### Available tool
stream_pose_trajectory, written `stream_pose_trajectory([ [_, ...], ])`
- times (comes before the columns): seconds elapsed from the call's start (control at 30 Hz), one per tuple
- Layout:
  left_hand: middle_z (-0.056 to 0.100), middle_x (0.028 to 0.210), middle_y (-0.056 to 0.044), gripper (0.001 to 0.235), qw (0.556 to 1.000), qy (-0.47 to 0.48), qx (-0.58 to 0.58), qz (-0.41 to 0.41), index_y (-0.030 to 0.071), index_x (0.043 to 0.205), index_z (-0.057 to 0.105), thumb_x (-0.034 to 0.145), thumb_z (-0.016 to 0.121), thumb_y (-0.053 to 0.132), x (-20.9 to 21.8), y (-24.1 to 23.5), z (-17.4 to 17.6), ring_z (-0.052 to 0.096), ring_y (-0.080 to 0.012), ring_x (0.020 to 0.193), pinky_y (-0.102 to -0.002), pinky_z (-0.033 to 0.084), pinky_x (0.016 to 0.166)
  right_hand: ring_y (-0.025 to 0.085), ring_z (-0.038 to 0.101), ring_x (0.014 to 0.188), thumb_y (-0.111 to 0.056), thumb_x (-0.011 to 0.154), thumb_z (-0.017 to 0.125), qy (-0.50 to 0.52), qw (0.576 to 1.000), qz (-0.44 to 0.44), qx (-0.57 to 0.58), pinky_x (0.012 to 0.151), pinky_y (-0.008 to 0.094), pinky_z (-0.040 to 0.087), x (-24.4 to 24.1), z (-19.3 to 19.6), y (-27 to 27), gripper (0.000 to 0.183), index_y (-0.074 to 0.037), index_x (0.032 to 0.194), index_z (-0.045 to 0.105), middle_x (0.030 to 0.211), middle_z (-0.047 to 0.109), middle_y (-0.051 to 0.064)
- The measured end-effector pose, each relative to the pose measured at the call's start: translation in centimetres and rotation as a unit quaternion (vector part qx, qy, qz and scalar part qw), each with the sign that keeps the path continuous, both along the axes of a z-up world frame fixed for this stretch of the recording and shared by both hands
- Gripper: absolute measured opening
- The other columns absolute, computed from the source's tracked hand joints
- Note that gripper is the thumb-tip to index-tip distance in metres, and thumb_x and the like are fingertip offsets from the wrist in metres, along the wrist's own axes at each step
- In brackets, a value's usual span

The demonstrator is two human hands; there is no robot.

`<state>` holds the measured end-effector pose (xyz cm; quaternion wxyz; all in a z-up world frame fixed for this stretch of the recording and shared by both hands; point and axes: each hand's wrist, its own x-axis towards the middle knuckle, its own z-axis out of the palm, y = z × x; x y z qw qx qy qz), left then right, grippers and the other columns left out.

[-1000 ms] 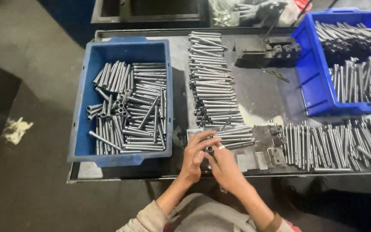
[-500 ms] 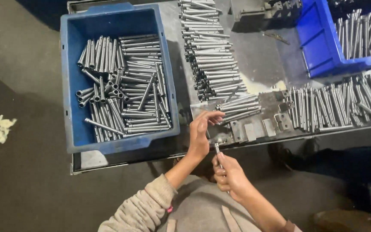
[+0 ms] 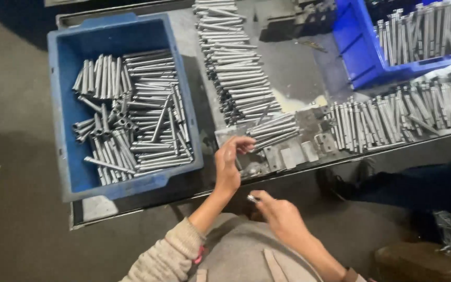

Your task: Assembling small metal tubes into a circular jig to create a bundle.

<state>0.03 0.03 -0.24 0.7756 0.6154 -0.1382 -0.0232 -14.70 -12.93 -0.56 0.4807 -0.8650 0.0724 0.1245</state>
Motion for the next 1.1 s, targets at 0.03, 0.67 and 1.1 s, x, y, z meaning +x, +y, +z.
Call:
stream_pose_trajectory([
  [0.03,0.071,0.094,-0.004,0.067,1.000,0.000,0.006,0.003,0.009,0.099,0.074,0.102,0.032,0.061,0.0,0.3,-0.1,0.065,-0.0173,0.085,-0.032,0.047,0.078,0.012,0.051,0.059,-0.025,0.097,0.053,0.035,0.998,-0.029,-0.042,0.062,0.028,0.046,-0.2,-2.1,-1.7,0.032,-0.026,0.122,0.073,0.070,0.063,-0.005],
  [0.67,0.070,0.078,-0.013,0.078,0.991,0.004,0.092,0.093,0.006,0.090,0.077,0.098,0.024,0.063,0.5,-0.8,-1.7,0.065,-0.0213,0.075,-0.035,0.053,0.076,0.030,0.061,0.091,-0.031,0.101,0.061,-0.251,0.942,0.149,-0.168,0.084,0.041,0.047,10.6,-1.9,-12.3,0.021,-0.013,0.093,0.069,0.102,0.064,0.006],
  [1.1,0.069,0.078,-0.013,0.077,0.987,0.015,0.121,0.101,0.005,0.087,0.077,0.095,0.023,0.059,0.6,-0.5,-1.9,0.065,-0.0206,0.075,-0.033,0.053,0.075,0.028,0.055,0.085,-0.034,0.107,0.049,-0.240,0.923,0.224,-0.203,0.073,0.038,0.043,8.9,-4.1,-12.9,0.023,-0.016,0.098,0.060,0.097,0.056,0.004],
])
